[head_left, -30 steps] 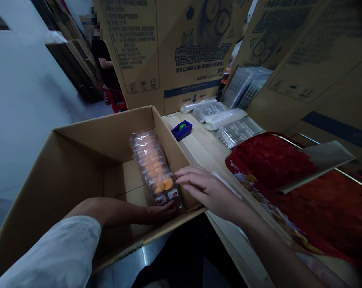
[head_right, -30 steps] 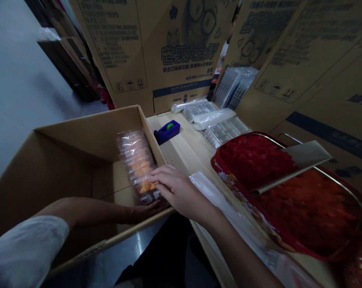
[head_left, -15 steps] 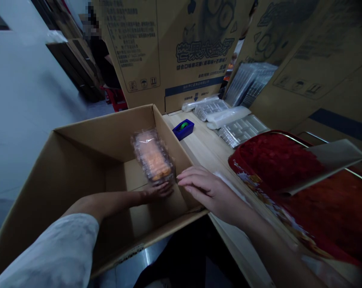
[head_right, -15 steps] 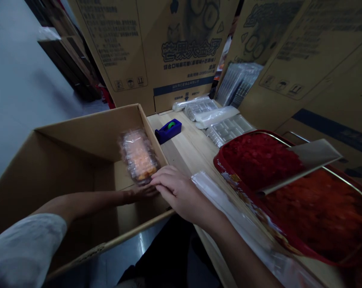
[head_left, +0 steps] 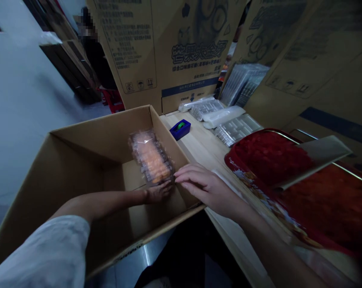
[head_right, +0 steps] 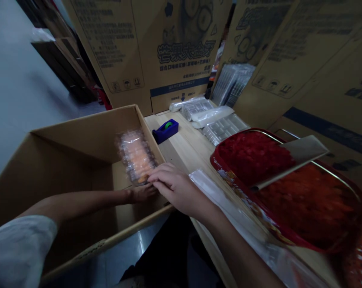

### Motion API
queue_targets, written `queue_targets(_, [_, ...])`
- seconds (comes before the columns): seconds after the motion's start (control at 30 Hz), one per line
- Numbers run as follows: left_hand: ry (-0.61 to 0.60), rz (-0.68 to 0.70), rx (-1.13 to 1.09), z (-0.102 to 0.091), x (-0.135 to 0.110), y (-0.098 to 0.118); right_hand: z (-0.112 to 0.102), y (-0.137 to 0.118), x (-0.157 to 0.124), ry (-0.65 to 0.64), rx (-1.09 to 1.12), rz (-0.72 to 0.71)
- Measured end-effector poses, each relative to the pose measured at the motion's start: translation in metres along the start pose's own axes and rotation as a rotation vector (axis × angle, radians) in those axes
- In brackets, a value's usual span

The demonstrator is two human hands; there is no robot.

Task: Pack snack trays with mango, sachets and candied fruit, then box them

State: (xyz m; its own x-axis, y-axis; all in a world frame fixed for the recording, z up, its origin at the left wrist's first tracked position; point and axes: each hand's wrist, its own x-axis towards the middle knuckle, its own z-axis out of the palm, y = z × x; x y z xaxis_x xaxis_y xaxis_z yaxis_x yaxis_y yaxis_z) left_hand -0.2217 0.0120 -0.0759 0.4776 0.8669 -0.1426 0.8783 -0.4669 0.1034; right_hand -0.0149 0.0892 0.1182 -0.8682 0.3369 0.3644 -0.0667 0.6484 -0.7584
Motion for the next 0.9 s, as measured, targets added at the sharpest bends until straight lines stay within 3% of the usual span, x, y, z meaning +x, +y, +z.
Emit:
queue_targets(0.13, [0.017,-0.005,0.021,0.001,0.002,0.010,0.000,-0.002,0.001,0.034,0.014,-0.010])
queue_targets(0.37, [-0.038,0.052,-0.009,-0.009,0.012,-0.031,-0.001,-0.001,-0.002,0.024,-0.020,0.040])
queue_targets(0.6, [-0.004,0.031,0.022,-0.009,0.012,-0.002,0.002,0.001,-0.004,0.050,-0.007,0.014])
queue_targets(0.77, [0.016,0.091,0.075,-0.021,0.004,0.017,-0.004,-0.005,-0.007,0.268,0.008,-0.016])
queue_targets(0.9, [0.024,0.148,0.114,-0.031,-0.005,0.010,-0.019,-0.013,-0.029,0.519,-0.028,0.016])
